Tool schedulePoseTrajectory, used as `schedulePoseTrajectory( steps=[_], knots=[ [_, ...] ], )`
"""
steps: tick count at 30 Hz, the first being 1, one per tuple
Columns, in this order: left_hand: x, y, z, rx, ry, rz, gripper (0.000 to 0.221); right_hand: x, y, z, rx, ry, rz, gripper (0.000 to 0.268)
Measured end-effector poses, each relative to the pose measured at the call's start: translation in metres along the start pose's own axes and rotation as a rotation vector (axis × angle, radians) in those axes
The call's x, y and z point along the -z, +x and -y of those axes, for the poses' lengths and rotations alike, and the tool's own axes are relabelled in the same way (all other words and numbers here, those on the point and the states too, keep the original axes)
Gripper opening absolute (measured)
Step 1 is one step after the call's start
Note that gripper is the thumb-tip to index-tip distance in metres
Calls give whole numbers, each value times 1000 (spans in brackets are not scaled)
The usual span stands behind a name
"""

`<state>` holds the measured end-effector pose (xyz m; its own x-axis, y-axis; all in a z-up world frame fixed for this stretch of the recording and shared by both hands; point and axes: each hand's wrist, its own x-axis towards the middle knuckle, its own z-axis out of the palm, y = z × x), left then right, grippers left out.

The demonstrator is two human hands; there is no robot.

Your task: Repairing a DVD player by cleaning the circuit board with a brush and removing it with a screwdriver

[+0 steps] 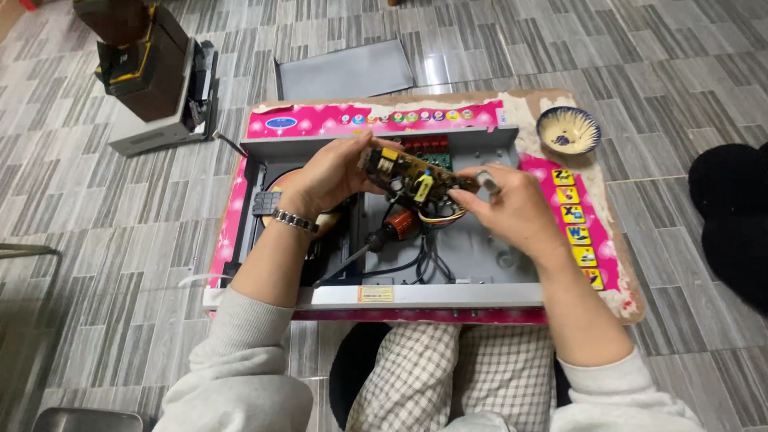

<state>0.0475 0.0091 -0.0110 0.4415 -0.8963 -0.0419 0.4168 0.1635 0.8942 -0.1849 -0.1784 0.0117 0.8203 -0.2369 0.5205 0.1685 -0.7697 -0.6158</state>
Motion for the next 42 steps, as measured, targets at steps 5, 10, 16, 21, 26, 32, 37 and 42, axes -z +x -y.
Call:
schedulePoseTrajectory(
  steps=[5,10,16,21,26,32,37,42],
  knots=[
    [0,2,16,-29,91,-183,39,-5,0,-1,30,-58,39,23],
    [-15,-12,-3,13,87,-242,34,-1,-4,50,86,-588,25,49],
    [-35,-25,-18,33,236,-225,35,-15,-38,215,543,-866,302,34],
    [-38,-30,-19,8,241,-221,38,-74,-88,259,428,-871,150,10],
    [-39,-31,-21,-45,268,-198,41,-103,-106,270,233,-870,210,17],
    [-43,-35,-22,-24,270,-235,41,-102,-106,263,382,-876,249,12],
    [-45,-35,-24,-14,300,-242,42,-95,-102,254,481,-890,264,14],
    [-43,-34,-22,-18,308,-256,42,-89,-101,245,568,-893,292,20]
  ],
)
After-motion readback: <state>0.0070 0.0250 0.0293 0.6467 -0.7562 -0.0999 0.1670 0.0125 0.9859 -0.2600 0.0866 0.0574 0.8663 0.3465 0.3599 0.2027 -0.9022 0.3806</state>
